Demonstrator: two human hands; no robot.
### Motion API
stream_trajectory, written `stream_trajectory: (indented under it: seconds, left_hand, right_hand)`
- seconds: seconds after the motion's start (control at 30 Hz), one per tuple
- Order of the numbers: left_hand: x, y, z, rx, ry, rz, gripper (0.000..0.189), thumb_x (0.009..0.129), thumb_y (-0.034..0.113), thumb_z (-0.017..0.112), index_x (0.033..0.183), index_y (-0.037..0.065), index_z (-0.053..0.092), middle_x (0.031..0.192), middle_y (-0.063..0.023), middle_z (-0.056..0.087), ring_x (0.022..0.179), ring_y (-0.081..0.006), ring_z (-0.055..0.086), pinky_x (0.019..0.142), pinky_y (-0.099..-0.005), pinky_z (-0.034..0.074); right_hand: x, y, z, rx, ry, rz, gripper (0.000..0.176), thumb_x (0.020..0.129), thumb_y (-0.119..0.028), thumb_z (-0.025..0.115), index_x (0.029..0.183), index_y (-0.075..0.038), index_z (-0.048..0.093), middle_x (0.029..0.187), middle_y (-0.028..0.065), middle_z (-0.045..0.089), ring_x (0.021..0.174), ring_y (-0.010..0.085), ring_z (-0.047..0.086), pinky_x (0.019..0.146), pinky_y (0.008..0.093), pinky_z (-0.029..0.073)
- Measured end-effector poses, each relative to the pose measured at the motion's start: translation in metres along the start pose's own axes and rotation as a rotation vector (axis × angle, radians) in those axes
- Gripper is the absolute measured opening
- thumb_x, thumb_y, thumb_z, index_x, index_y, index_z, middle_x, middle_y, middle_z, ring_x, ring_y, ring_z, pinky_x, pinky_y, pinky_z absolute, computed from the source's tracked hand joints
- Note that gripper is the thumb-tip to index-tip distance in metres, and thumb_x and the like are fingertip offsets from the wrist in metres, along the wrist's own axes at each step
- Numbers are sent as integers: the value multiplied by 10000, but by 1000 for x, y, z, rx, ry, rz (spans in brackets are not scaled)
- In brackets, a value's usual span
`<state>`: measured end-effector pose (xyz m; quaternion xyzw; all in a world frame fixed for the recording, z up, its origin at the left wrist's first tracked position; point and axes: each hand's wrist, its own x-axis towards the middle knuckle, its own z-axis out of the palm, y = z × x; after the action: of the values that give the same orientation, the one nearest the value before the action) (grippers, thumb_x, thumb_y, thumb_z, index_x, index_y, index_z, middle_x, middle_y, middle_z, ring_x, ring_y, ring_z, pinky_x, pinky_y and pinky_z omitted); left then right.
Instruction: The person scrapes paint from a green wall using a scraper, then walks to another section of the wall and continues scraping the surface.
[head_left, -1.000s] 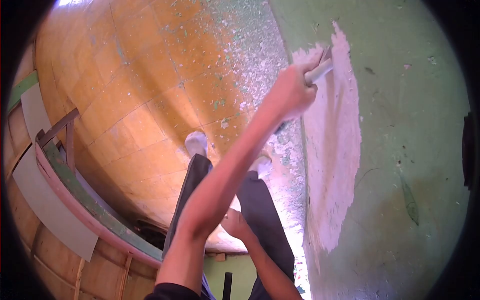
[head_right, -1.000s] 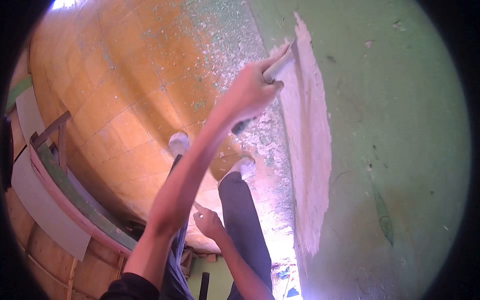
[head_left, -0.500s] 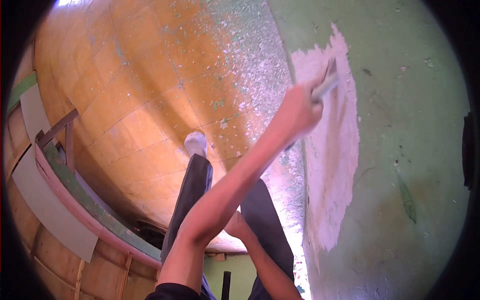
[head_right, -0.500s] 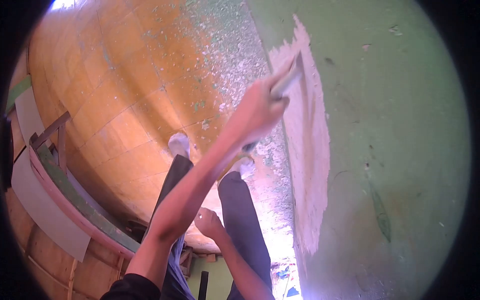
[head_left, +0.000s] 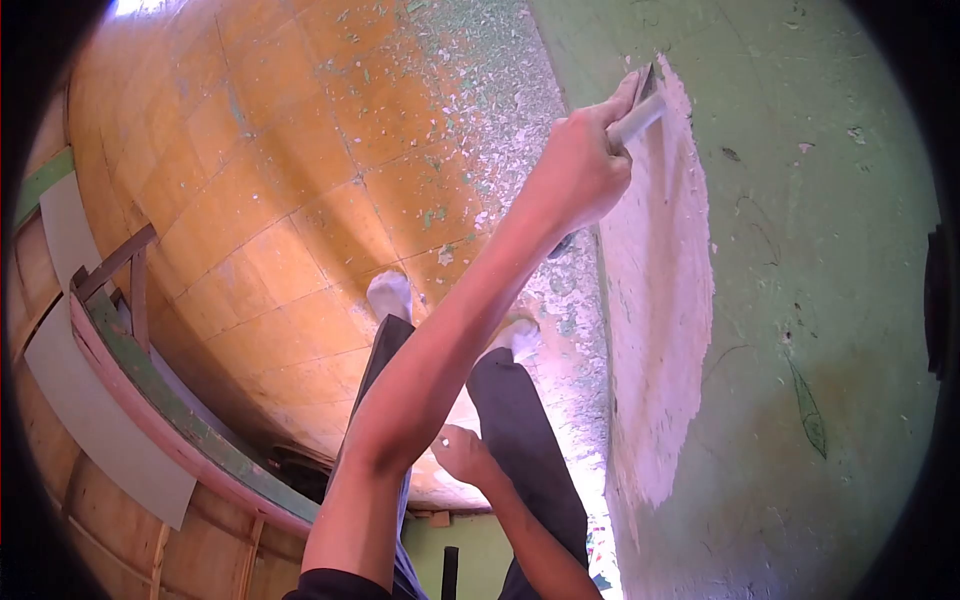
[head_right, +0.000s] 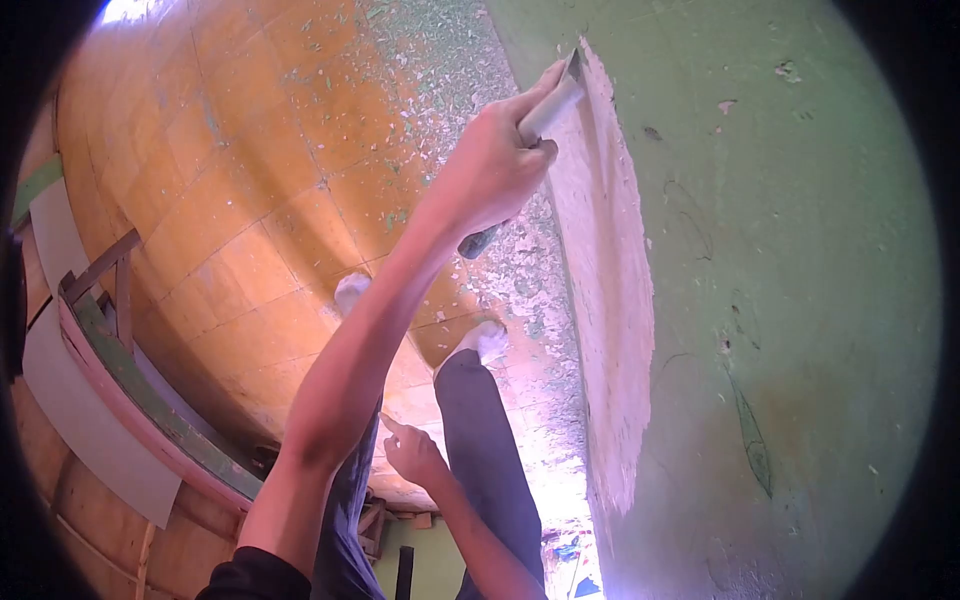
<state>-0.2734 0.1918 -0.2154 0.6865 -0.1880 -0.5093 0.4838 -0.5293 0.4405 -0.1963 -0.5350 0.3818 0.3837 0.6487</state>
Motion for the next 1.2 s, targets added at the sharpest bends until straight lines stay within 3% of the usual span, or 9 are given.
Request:
stream_trajectory:
  seconds: [0.13,0.33,0.47,0.57,0.7,0.83,0.9,1.03,1.2]
  left_hand:
    - [-20,-8,15,65,24,189,653,889,25,500,1517,179,411,691,-70,615,483,-111,521,458,-306,454]
    - [-3,17,-21,59,-163,-117,656,864,11,518,1501,142,434,862,-144,685,614,-168,603,627,-321,524]
    - [-14,-17,33,72,257,461,704,789,-34,470,1476,121,460,1075,-312,667,795,-351,700,723,-407,555]
    - [16,2,-5,40,147,242,579,864,36,537,1438,96,501,712,-108,628,506,-170,577,487,-336,491]
    - [15,16,-15,-19,32,24,557,863,40,529,1419,77,519,701,-93,621,492,-156,560,462,-338,462]
    - [-11,-4,17,75,194,395,498,871,40,532,1368,8,522,655,-55,590,445,-132,524,396,-309,426]
    - [15,4,-2,-56,74,-10,509,870,32,541,1378,14,515,653,-56,588,442,-131,520,397,-311,425]
    - [25,-3,-18,-51,-37,-48,509,875,25,536,1383,6,503,654,-51,579,446,-121,513,399,-308,422]
    - [-13,-8,9,17,-59,33,692,838,-4,497,1502,186,448,726,-82,627,528,-117,533,478,-315,436]
  right_hand:
    - [-3,-10,-12,-29,-3,17,506,892,-181,497,1391,-114,554,937,347,626,933,489,620,885,534,484]
    - [-3,2,2,-49,-35,3,479,898,-187,508,1366,-105,571,983,331,640,936,497,613,890,536,487]
    - [7,29,10,0,93,-167,480,890,-168,514,1360,-93,576,970,341,632,955,500,610,882,534,486]
    - [-2,-6,-6,-6,21,-13,495,886,-161,518,1375,-102,565,959,348,626,950,503,610,880,531,486]
    - [-4,-8,-9,-63,-27,37,514,885,-164,509,1393,-97,546,984,366,617,967,501,609,897,532,482]
    - [0,-13,-13,-39,-20,21,525,883,-163,503,1402,-98,537,1002,369,615,984,496,612,916,533,478]
    - [-1,-8,-7,-69,-50,54,530,881,-162,502,1407,-105,534,1004,369,615,991,493,614,923,531,477]
    - [-1,1,-6,-14,19,-36,521,888,-173,503,1405,-114,539,969,359,621,965,493,614,911,537,479]
    - [-2,-3,-11,-58,27,-17,503,887,-171,511,1384,-112,562,962,336,630,956,484,616,887,543,487]
